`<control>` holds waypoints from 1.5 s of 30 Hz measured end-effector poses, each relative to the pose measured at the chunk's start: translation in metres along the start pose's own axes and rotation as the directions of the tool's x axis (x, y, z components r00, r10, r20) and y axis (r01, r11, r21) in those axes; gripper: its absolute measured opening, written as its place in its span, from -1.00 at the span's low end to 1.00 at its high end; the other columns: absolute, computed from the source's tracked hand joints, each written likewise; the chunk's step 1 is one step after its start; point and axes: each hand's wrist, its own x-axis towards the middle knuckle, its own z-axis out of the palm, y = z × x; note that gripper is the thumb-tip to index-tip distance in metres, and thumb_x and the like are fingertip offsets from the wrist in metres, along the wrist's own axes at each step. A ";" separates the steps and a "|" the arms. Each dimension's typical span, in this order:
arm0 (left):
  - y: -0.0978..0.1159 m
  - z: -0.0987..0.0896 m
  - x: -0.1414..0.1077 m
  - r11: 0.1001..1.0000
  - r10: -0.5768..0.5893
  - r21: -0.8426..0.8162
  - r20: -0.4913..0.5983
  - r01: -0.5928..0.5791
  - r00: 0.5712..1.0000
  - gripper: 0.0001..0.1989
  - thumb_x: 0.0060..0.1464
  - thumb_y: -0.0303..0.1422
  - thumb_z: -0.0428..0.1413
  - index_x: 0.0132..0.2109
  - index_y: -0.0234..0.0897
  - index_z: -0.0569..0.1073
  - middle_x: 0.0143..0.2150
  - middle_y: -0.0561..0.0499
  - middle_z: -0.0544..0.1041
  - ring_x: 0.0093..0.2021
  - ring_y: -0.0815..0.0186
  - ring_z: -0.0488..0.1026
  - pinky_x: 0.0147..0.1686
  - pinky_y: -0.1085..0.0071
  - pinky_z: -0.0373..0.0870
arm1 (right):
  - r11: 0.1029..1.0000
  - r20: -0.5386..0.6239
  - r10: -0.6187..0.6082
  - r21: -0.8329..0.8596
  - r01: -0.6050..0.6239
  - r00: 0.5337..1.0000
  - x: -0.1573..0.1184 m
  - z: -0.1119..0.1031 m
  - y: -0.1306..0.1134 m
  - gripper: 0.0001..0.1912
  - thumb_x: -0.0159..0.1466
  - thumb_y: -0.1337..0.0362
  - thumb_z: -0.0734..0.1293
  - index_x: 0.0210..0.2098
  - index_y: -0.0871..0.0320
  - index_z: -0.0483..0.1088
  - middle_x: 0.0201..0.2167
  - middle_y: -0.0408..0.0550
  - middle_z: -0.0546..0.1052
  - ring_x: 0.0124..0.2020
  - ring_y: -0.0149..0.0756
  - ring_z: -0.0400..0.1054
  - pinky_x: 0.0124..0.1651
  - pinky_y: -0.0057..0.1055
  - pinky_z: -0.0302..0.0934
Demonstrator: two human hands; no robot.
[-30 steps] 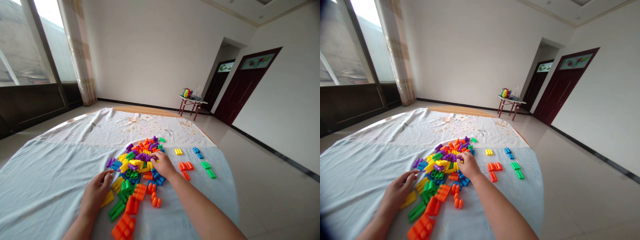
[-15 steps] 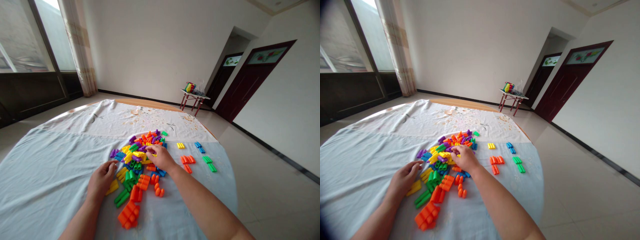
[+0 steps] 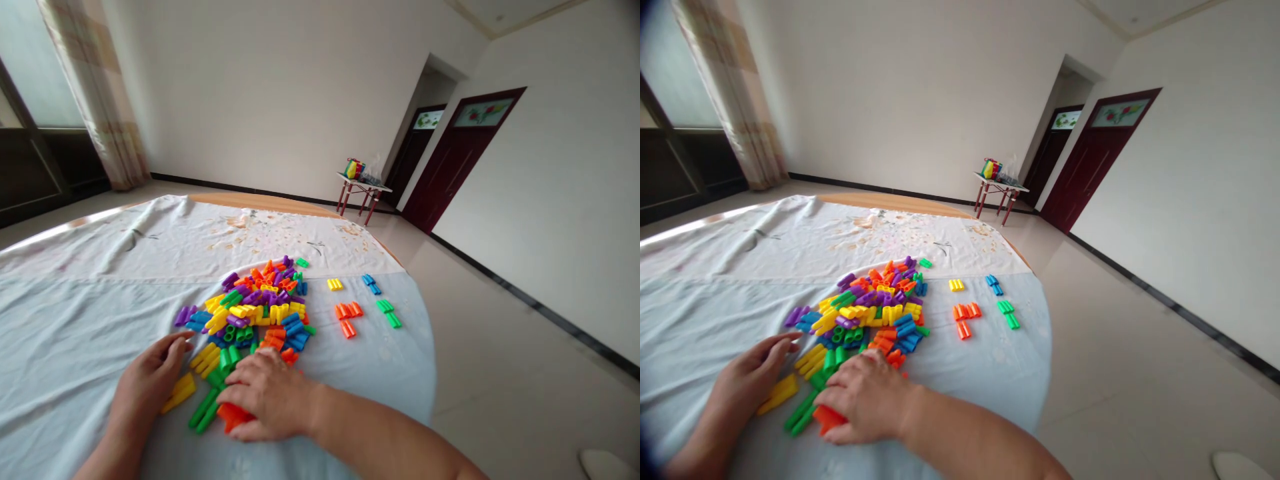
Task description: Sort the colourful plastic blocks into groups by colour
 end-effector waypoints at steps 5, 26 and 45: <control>-0.001 -0.002 0.003 0.996 -0.085 -0.006 0.047 0.086 0.995 -0.60 -0.07 -0.10 -0.04 -0.13 -0.11 0.50 -0.32 0.13 0.60 -0.31 0.27 0.47 -0.42 0.48 0.30 | 0.979 -0.087 0.197 0.066 -0.192 0.976 -0.011 -0.010 0.019 -0.50 0.13 -0.01 0.37 0.00 0.05 0.34 0.06 -0.02 0.39 0.12 -0.19 0.13 0.16 -0.17 -0.01; 0.009 -0.002 -0.009 0.993 -0.079 -0.090 0.026 0.081 0.997 -0.51 -0.04 -0.05 -0.09 -0.08 -0.21 0.47 -0.31 0.02 0.57 -0.47 0.33 0.41 -0.55 0.49 0.28 | 0.815 -0.252 0.525 0.423 -0.395 0.813 -0.048 -0.009 0.037 -0.42 0.10 0.14 0.43 0.08 0.13 0.30 0.04 0.05 0.40 0.09 -0.14 0.22 0.16 -0.16 0.09; 0.008 -0.002 -0.007 0.993 -0.056 -0.099 0.023 0.058 0.998 -0.50 -0.08 -0.03 -0.08 -0.11 -0.22 0.49 -0.32 -0.01 0.57 -0.35 0.26 0.45 -0.46 0.45 0.31 | 0.909 -0.202 0.388 0.246 -0.337 0.899 0.015 -0.008 0.019 -0.67 0.18 0.19 0.35 -0.07 0.11 0.42 -0.14 -0.08 0.53 -0.08 -0.25 0.31 0.03 -0.31 0.12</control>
